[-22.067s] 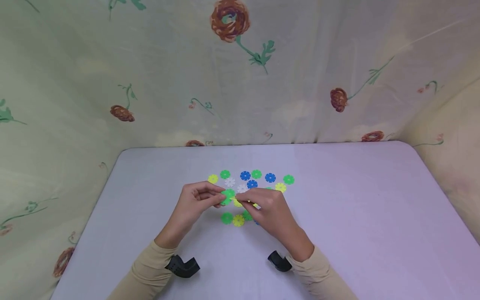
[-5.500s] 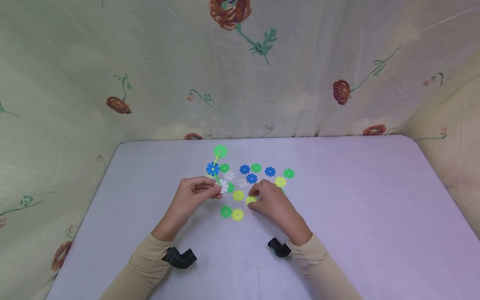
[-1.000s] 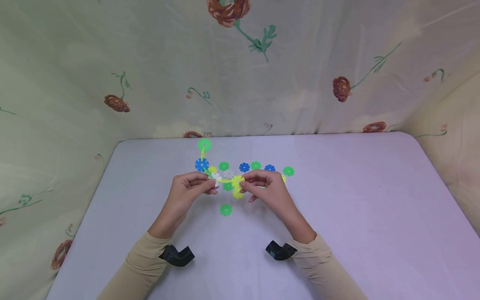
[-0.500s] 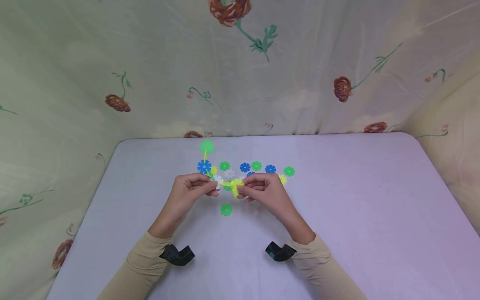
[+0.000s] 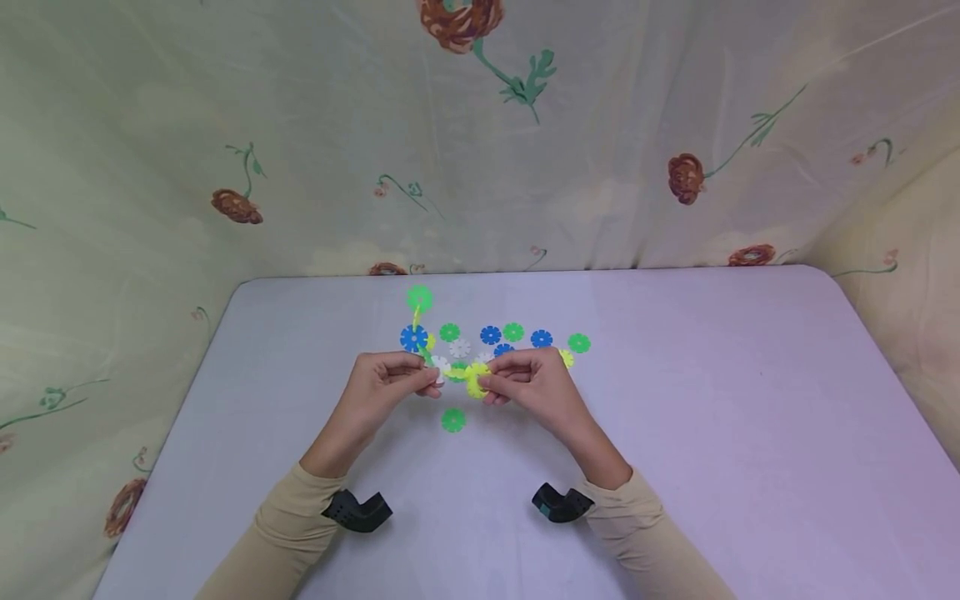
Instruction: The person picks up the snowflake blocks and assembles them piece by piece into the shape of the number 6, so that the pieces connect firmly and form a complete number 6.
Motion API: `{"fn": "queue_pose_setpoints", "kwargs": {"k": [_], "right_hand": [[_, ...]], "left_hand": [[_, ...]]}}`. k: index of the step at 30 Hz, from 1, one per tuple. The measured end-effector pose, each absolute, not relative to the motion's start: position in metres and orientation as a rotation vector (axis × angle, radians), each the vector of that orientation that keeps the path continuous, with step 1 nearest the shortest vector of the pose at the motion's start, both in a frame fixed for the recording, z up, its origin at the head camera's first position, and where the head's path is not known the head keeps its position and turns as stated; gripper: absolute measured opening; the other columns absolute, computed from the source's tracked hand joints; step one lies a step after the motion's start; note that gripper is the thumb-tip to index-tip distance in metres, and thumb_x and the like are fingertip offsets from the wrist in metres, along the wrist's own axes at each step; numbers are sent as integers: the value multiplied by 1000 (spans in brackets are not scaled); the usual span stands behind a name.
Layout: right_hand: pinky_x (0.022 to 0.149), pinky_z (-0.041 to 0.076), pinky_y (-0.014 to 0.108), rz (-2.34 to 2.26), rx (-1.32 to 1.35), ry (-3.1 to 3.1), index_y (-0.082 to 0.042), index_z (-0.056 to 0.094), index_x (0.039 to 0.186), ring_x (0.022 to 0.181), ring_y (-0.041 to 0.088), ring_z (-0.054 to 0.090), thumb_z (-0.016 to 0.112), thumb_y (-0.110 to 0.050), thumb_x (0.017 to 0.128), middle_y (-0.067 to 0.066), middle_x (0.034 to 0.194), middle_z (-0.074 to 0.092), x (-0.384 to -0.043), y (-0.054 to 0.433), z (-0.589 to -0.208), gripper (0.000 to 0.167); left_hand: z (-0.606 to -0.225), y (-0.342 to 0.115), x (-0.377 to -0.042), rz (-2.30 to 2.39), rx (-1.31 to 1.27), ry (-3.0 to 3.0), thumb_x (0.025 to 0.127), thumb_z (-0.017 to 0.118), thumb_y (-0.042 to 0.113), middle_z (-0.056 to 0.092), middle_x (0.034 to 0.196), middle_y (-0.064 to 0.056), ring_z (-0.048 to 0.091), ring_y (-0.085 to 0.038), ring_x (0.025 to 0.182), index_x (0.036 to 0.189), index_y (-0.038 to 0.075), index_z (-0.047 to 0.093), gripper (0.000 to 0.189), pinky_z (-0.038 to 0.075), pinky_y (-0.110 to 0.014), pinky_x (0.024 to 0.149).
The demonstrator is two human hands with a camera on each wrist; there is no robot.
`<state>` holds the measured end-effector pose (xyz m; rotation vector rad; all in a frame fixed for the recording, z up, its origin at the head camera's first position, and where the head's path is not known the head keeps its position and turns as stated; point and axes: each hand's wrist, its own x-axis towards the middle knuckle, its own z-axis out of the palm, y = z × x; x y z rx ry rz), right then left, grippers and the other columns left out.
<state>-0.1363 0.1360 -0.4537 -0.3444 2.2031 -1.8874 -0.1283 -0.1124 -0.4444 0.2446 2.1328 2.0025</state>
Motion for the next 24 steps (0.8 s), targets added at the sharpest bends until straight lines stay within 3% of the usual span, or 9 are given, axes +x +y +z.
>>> {"fn": "queue_pose_setpoints", "kwargs": {"k": [9,16,24], "right_hand": [[66,65,41,-1887,-354,2206,12,74,99,66,25,76,73,1,92,39,90,72,-135,133,-453,13],[71,65,47,-1820,-392,2151,6,75,101,78,33,79,76,-8,93,27,91,77,-138,138,-452,16],[72,64,48,-1734,-468,2135,-1,77,111,89,41,77,74,-15,96,13,96,80,-140,149,-450,20]], "left_hand": [[-444,-112,-128,1958,268,2163,97,74,17,79,88,-17,78,-18,82,103,-6,76,23,61,-31,83],[-440,-116,-129,1861,295,2208,98,73,20,77,99,-24,78,-18,85,105,-2,74,22,56,-34,92],[-435,-118,-130,1765,345,2271,98,72,16,75,97,-27,76,-37,88,104,2,72,15,56,-32,87]]}}
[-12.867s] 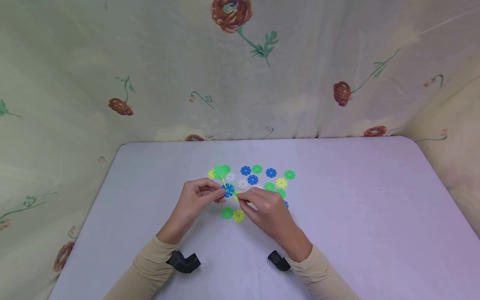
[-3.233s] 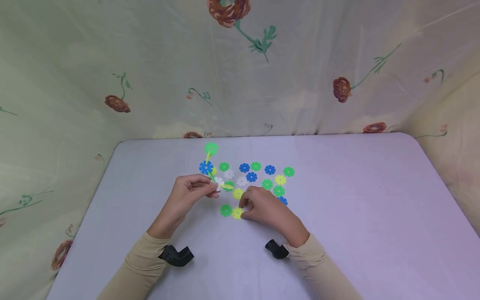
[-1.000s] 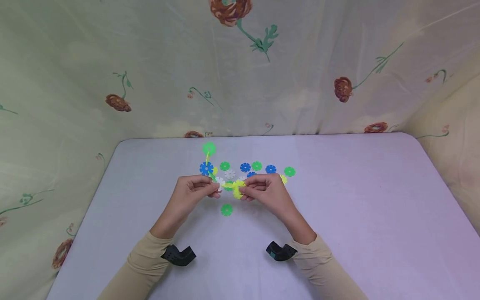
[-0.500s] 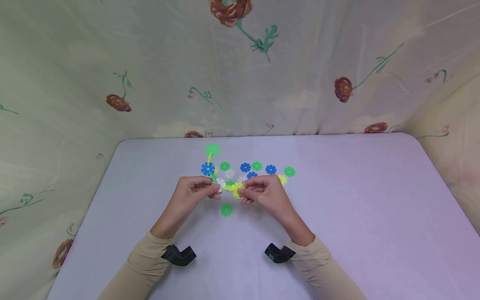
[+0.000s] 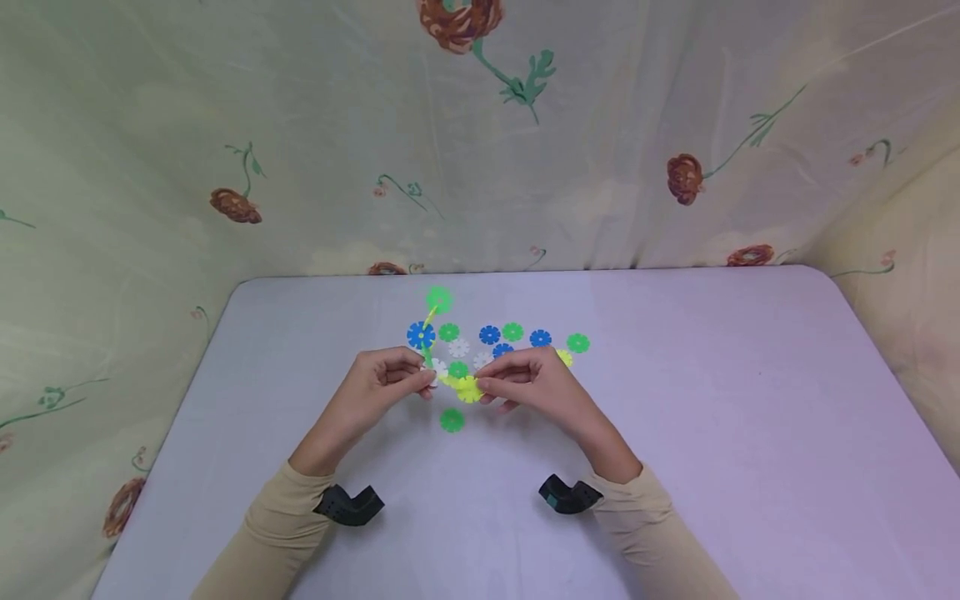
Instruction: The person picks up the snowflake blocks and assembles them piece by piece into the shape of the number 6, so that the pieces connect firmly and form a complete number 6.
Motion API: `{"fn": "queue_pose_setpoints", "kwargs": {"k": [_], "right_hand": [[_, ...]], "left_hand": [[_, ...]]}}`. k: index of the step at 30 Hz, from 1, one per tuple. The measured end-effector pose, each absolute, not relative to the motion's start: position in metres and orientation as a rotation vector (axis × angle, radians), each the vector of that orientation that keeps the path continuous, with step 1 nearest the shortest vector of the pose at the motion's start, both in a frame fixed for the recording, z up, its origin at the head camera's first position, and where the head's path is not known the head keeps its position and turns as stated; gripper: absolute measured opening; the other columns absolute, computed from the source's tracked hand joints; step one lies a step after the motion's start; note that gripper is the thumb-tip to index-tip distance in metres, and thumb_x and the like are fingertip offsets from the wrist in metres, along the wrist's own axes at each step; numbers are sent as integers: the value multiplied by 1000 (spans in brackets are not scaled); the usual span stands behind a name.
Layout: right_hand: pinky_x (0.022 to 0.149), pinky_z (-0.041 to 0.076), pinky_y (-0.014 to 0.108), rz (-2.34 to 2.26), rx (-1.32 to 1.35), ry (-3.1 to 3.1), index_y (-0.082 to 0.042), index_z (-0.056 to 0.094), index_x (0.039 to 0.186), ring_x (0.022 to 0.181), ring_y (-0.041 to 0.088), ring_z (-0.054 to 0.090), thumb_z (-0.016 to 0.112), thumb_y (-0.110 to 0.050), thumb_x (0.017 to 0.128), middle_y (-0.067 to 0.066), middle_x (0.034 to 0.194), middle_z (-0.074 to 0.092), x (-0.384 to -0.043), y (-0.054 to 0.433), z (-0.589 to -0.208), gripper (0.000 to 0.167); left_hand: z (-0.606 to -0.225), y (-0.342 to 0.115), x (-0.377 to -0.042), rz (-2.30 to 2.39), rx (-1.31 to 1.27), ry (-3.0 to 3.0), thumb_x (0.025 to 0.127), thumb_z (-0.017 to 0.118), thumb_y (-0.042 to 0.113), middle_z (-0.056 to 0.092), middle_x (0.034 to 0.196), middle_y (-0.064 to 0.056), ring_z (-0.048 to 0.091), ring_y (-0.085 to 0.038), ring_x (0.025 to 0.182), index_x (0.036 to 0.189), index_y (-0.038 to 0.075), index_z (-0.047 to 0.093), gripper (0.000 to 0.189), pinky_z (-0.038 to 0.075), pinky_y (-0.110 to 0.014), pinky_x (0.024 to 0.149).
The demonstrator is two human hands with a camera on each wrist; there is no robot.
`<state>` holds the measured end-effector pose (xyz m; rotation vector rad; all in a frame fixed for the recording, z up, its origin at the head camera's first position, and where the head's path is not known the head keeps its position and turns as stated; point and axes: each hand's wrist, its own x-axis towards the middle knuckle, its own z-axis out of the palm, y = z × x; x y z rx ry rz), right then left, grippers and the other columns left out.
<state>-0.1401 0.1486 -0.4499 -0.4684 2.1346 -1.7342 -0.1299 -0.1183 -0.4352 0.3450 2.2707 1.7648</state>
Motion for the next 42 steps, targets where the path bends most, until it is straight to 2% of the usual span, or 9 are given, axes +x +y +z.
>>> {"fn": "queue_pose_setpoints", "kwargs": {"k": [4,7,10,15,21,24,28,34,42], "right_hand": [[72,64,47,-1725,-468,2117,0,77,109,87,38,78,75,-14,96,12,96,80,-141,145,-452,20],[75,65,46,-1776,-425,2104,3,76,108,85,33,79,75,-12,95,10,94,81,-140,142,-453,20],[76,65,42,-1850,-387,2086,6,74,108,84,25,80,75,-9,95,7,92,81,-139,139,-453,20],[75,65,34,-1929,-352,2077,8,72,110,84,18,80,75,-8,95,4,90,82,-136,134,-455,22],[78,65,43,-1941,-339,2086,4,73,110,85,17,80,76,-11,94,5,94,82,-131,127,-455,22],[78,65,43,-1908,-364,2108,2,74,110,88,23,80,76,-12,94,10,98,81,-130,126,-453,22],[73,65,38,-1713,-445,2293,-2,75,112,92,28,78,79,-17,92,13,102,80,-135,137,-449,25],[68,57,28,-1071,-436,2673,-5,76,111,86,17,70,82,-17,89,7,102,77,-149,172,-446,26],[84,54,43,-635,-240,2635,-5,73,108,94,26,61,85,-17,82,9,100,70,-156,198,-447,31]], "left_hand": [[-437,-117,-130,1792,365,2293,98,72,15,76,96,-26,77,-27,85,104,1,73,15,57,-32,84],[-440,-115,-129,1872,354,2272,98,72,15,75,97,-26,77,-20,84,104,0,73,16,59,-37,85],[-443,-112,-129,1917,334,2228,97,73,16,76,99,-26,77,-18,86,104,1,73,16,59,-39,88],[-446,-104,-126,1873,336,2189,96,75,16,78,101,-19,78,-17,88,106,3,75,17,60,-31,87],[-449,-100,-125,1850,338,2228,96,75,16,79,100,-15,79,-18,87,104,1,76,17,60,-28,87],[-449,-100,-124,1844,343,2239,96,75,16,79,99,-15,79,-18,85,104,1,76,17,61,-29,88],[-447,-101,-123,1862,339,2246,96,75,14,79,96,-15,78,-20,84,103,2,76,15,61,-27,85],[-446,-102,-125,1913,258,2258,94,77,15,79,94,-16,79,-26,86,99,5,76,11,61,-25,85],[-445,-107,-127,2005,198,2222,94,77,13,78,94,-15,78,-22,85,100,3,75,12,61,-27,87]]}}
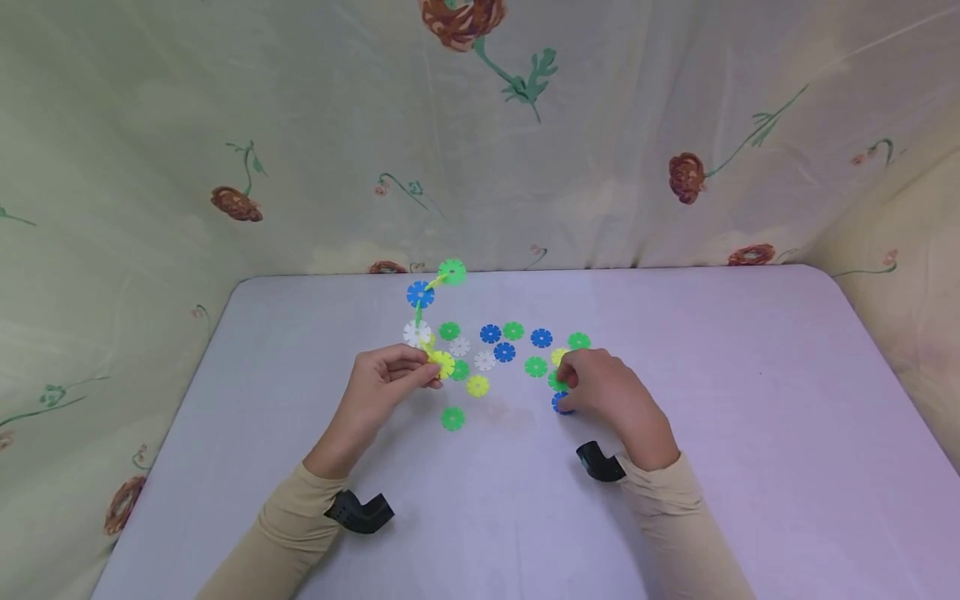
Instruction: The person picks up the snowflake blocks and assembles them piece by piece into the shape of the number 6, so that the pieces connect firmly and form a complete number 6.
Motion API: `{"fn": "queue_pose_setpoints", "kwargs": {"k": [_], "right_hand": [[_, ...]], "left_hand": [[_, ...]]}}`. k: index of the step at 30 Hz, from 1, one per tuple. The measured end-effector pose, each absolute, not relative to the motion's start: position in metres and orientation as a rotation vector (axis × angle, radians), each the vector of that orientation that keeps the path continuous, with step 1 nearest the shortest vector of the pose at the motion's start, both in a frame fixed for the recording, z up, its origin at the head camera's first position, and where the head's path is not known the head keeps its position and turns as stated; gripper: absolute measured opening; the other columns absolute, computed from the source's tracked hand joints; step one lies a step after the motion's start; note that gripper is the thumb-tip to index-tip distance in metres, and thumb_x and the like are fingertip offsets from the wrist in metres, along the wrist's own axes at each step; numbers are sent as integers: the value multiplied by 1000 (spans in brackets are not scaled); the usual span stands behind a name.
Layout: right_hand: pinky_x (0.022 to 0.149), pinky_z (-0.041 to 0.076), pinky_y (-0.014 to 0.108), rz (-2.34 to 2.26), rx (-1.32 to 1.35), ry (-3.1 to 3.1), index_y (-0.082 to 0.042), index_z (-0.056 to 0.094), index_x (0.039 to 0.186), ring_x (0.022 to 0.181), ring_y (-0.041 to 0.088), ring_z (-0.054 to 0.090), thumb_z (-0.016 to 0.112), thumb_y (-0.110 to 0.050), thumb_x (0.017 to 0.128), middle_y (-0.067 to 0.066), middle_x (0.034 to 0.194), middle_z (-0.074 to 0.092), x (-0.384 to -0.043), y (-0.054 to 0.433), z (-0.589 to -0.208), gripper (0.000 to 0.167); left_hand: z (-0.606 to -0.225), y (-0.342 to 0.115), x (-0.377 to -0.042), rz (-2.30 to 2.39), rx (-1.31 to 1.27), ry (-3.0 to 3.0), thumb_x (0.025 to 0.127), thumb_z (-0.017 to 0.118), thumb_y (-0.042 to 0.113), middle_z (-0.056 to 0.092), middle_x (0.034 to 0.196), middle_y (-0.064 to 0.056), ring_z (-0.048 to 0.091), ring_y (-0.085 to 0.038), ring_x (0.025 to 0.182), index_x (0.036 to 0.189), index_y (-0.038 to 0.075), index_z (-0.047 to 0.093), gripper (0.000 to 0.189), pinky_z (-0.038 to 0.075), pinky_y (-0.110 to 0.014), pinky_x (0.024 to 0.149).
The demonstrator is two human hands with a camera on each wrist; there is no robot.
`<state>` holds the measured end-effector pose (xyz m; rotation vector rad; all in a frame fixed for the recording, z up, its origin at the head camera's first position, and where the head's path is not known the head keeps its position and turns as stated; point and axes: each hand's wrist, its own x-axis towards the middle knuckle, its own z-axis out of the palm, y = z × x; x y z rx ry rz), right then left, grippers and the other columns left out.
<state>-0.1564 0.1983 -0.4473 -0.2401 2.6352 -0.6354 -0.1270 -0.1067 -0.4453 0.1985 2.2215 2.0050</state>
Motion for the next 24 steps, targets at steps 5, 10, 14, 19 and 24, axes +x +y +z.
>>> {"fn": "queue_pose_setpoints", "kwargs": {"k": [5,10,14,19,24], "right_hand": [[71,52,34,-638,-229,2576,-3,70,109,81,22,59,84,-15,83,9,95,67,-155,201,-445,32],[66,49,29,-668,-254,2540,-3,68,108,71,18,58,83,-12,82,8,91,65,-154,201,-444,31],[62,49,29,-715,-320,2514,-6,70,97,64,16,57,83,-10,83,6,84,64,-156,202,-445,20],[60,55,29,-981,-395,2450,-6,74,90,62,16,64,80,-12,89,5,79,71,-159,203,-448,8],[74,65,38,-1425,-307,2333,3,75,108,83,27,78,77,-14,93,15,94,80,-159,196,-446,22]], "left_hand": [[-444,-107,-127,2015,193,2210,94,77,14,78,94,-15,78,-30,89,102,3,75,13,61,-27,87],[-445,-107,-127,2022,190,2202,94,77,14,78,94,-15,77,-36,91,101,3,75,13,61,-28,87],[-446,-107,-127,2038,186,2188,94,77,13,78,93,-16,76,-43,93,101,3,75,13,62,-28,87],[-446,-107,-127,2050,186,2174,94,77,13,77,94,-18,76,-43,93,101,2,75,14,62,-29,87],[-445,-107,-127,2056,184,2162,94,77,13,77,97,-23,76,-40,91,102,1,75,14,62,-30,88]]}}
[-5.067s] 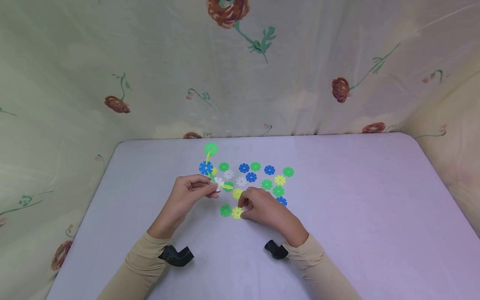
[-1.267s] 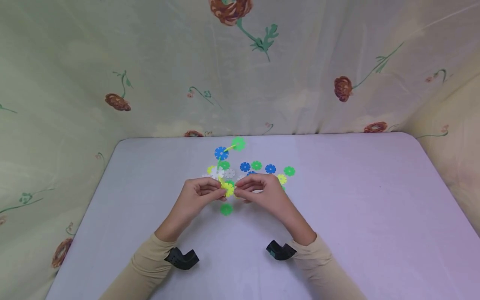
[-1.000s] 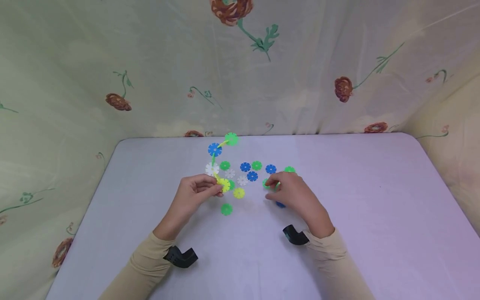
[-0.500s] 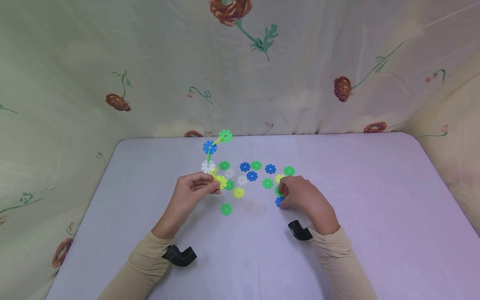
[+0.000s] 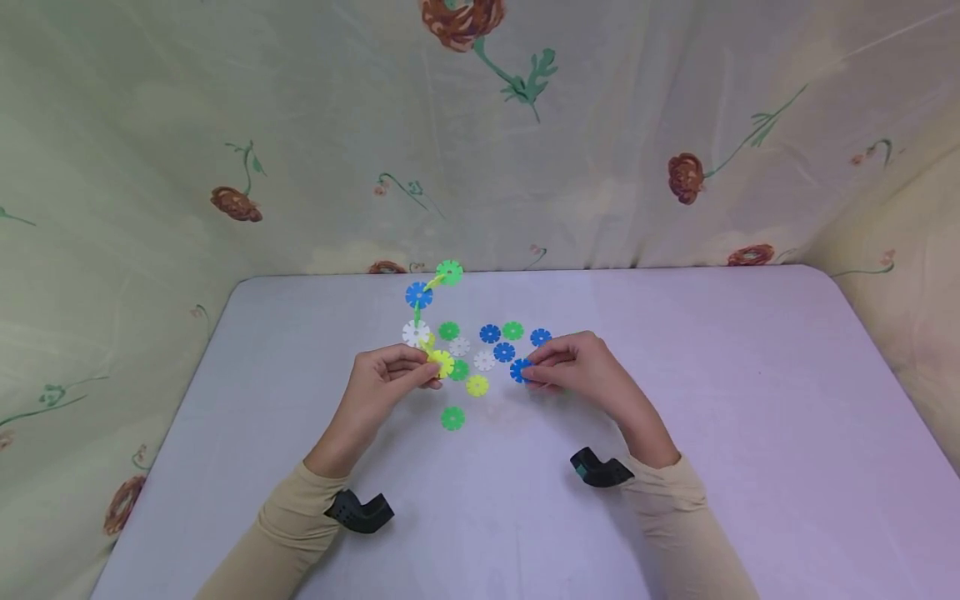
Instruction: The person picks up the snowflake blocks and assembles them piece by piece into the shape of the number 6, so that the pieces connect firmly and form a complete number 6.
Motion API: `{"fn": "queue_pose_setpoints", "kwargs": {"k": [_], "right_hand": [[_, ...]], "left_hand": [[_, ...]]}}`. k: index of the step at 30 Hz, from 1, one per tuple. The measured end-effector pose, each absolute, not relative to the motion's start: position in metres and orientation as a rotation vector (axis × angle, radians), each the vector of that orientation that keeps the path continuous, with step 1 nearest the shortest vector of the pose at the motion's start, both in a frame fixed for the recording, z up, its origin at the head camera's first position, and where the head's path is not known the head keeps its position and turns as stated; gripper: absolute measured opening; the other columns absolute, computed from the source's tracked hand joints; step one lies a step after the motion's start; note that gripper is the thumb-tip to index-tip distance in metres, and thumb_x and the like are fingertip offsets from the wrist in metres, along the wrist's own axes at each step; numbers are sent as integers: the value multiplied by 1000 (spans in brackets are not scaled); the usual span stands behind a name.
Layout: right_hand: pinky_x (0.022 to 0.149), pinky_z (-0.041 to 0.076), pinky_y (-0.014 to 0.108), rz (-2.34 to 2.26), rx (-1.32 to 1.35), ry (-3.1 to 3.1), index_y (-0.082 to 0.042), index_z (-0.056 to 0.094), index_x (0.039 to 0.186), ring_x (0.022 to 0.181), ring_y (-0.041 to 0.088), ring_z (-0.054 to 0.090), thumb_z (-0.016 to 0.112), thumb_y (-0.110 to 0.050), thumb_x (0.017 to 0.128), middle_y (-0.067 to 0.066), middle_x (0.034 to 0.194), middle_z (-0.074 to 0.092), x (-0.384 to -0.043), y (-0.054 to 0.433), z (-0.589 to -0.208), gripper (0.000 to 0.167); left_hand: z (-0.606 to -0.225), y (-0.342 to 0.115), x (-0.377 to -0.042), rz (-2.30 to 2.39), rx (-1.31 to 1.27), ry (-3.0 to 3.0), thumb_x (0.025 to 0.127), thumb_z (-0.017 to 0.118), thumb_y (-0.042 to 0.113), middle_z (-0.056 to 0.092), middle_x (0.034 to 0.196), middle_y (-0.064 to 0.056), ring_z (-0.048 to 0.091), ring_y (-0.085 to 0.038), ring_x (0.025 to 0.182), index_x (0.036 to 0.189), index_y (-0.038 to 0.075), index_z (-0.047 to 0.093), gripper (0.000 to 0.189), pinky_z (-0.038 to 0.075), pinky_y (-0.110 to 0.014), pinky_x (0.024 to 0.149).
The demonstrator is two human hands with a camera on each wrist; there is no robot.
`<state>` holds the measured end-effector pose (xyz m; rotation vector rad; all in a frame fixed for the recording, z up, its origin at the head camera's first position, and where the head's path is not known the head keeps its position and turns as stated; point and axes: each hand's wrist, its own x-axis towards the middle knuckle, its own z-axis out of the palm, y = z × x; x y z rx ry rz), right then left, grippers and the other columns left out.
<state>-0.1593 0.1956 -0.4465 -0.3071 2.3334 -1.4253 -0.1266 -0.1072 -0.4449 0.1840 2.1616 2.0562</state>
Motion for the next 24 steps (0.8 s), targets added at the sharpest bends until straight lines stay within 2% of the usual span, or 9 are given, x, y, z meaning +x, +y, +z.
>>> {"fn": "queue_pose_setpoints", "kwargs": {"k": [5,9,14,20,24], "right_hand": [[81,64,42,-1665,-285,2231,6,73,116,92,29,80,75,-12,95,16,100,80,-155,183,-443,27],[79,65,34,-1705,-399,2329,1,77,111,89,18,79,77,-12,93,15,101,80,-146,170,-439,22],[72,62,23,-1648,-673,2653,-12,82,103,86,5,73,82,-10,88,4,98,81,-135,152,-437,15],[73,61,18,-1543,-969,2873,-14,83,104,86,11,77,85,-6,84,-1,97,81,-127,139,-442,21],[75,60,17,-1544,-1101,2899,-9,82,104,85,16,79,85,-1,81,3,96,82,-127,136,-444,24]], "left_hand": [[-444,-106,-126,2068,172,2144,94,77,12,75,99,-27,73,-51,96,101,1,75,13,62,-31,87],[-443,-106,-125,2069,170,2143,94,77,12,76,98,-27,75,-45,93,101,1,75,13,63,-32,88],[-444,-106,-126,2079,196,2128,94,76,13,75,99,-30,77,-40,90,102,0,74,16,63,-37,88],[-443,-106,-125,2085,219,2111,95,75,14,74,100,-32,78,-35,88,103,0,73,16,63,-34,87],[-443,-106,-124,2087,228,2100,96,75,13,74,99,-31,76,-40,89,102,0,74,15,63,-33,87]]}}
